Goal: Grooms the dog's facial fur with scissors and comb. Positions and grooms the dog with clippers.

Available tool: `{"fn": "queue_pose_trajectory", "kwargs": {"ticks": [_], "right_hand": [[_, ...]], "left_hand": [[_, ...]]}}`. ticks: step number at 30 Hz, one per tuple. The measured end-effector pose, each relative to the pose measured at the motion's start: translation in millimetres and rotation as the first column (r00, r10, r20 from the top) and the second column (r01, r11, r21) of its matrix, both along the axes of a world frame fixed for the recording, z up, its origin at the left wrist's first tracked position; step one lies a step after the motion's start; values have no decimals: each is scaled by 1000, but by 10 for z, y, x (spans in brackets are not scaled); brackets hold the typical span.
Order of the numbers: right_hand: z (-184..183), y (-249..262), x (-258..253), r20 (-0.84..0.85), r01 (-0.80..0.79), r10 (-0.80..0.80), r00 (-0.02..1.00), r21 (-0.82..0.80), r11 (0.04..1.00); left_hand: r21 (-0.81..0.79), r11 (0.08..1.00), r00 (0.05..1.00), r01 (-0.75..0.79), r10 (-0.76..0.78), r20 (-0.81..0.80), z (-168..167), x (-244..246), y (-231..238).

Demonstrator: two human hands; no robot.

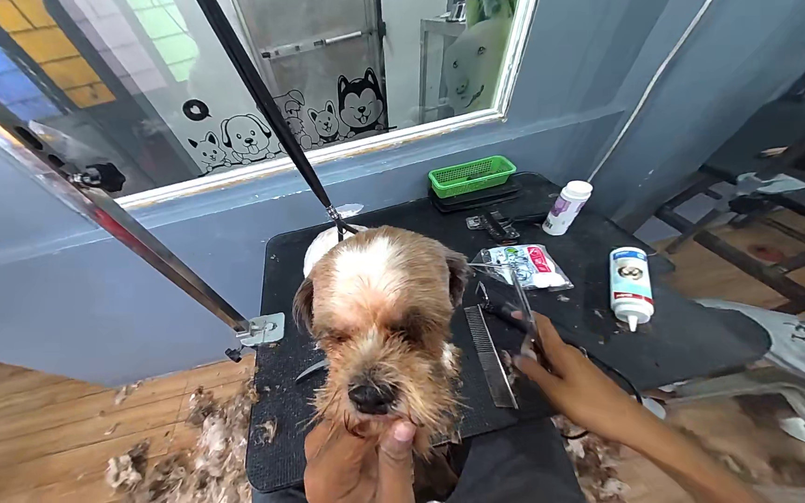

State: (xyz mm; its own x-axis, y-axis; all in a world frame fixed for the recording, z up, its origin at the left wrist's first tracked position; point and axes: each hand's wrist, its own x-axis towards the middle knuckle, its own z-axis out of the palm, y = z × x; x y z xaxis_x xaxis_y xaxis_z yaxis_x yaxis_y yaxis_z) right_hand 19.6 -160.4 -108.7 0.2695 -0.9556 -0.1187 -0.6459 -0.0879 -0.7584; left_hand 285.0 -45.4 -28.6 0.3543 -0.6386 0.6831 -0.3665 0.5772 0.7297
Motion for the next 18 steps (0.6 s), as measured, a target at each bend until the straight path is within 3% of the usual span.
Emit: {"fn": "queue_pose_trajectory", "kwargs": {"ticks": [3, 7, 12, 15, 18], "right_hand": [[403, 228, 32, 265, -327, 322, 909, -27, 945], [838, 470, 130, 176, -525, 562, 808, -219, 823], [985, 431, 186, -218, -537, 511, 831, -551, 638], [919, 332, 208, -311, -532, 448, 838, -647, 546], [919, 285, 255, -336, -531, 425, 840, -671, 518]], "left_hand": [[18, 1000, 1000, -8, 7, 10, 4, -3, 13], [20, 1000, 1000, 13, -13, 20, 21, -5, 13], [32, 999, 999, 38, -38, 22, 1, 5, 49], [25, 999, 999, 36, -37, 32, -1, 17, 52], [36, 999, 998, 37, -39, 45, 7, 30, 75]]}}
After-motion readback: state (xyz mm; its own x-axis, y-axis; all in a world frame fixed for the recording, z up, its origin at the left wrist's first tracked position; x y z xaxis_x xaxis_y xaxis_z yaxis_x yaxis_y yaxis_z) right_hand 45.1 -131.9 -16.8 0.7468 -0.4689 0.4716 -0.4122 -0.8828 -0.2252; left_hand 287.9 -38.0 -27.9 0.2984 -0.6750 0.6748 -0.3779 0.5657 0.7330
